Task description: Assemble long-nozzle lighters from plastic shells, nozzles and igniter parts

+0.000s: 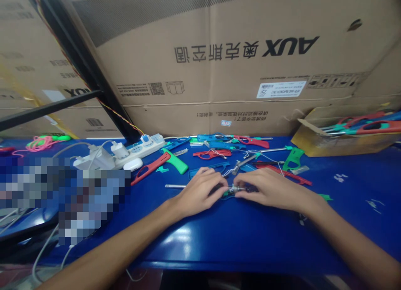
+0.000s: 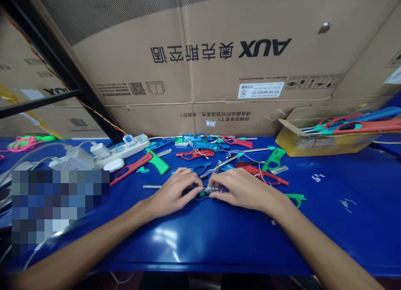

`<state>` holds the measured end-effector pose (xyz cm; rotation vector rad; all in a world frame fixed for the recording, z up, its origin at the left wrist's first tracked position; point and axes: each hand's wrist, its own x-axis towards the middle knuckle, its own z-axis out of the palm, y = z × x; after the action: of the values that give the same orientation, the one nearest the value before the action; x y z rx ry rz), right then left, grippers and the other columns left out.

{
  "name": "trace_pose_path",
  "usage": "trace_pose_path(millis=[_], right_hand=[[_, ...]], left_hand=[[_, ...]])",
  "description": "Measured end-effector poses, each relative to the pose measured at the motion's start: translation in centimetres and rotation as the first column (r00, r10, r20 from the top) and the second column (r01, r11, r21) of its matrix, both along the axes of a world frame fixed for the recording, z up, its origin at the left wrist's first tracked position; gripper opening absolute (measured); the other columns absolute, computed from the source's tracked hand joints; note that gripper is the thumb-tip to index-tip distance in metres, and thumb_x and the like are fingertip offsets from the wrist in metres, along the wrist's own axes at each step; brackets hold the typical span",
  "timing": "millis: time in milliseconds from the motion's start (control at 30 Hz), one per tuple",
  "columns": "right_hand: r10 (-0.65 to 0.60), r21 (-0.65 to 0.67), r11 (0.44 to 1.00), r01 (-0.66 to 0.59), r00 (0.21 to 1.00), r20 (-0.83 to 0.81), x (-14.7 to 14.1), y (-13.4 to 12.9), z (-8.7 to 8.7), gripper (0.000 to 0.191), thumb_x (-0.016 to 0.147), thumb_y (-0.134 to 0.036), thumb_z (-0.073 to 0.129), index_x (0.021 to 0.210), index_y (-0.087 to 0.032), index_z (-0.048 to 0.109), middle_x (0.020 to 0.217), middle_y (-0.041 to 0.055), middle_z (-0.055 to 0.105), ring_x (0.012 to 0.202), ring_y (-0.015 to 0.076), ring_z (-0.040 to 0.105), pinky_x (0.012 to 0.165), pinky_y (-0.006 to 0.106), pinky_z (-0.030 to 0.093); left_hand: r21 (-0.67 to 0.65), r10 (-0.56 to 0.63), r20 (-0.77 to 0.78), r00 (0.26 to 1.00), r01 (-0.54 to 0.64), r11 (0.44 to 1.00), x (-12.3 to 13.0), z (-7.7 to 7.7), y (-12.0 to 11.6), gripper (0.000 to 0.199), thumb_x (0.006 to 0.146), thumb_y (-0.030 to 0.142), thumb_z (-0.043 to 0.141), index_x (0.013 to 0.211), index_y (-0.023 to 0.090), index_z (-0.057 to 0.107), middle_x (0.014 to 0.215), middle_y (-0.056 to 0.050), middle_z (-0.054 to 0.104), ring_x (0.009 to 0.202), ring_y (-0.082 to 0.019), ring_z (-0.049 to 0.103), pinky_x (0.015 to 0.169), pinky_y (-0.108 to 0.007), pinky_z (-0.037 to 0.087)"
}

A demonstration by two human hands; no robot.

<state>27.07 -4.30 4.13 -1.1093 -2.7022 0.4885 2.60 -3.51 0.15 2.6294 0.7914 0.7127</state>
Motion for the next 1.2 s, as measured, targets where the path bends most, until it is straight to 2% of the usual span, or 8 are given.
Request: trace_pose_path(millis=[533, 1200], right_hand=[[0.031, 0.003, 0.999, -0.032, 0.999, 0.017, -0.12, 0.01, 0.05, 0.030, 0.098, -0.046, 0.051, 0.109, -0.022, 0.068, 0.098, 0.0050, 0.074, 0.084, 0.0209, 0.068, 0.069, 0.031, 0.043], [0.035, 0.016, 0.999, -0.035, 0.999, 0.005, -0.19, -0.02, -0.24, 0.031, 0.098, -0.046, 0.052, 0.107, -0.022, 0.070, 0.093, 0.0048, 0.074, 0.079, 0.0195, 0.067, 0.067, 0.031, 0.041]], left_hand=[[0.009, -0.009, -0.009, 1.000, 0.009, 1.000, -0.01, -0.13, 0.05, 0.013, 0.103, 0.026, 0.047, 0.100, 0.019, 0.059, 0.098, -0.001, 0.067, 0.093, -0.017, 0.057, 0.095, -0.034, 0.036], [0.016, -0.020, -0.020, 1.000, 0.021, 1.000, -0.08, -0.23, 0.08, 0.015, 0.103, 0.027, 0.046, 0.101, 0.020, 0.059, 0.097, -0.002, 0.067, 0.094, -0.017, 0.057, 0.096, -0.035, 0.037]])
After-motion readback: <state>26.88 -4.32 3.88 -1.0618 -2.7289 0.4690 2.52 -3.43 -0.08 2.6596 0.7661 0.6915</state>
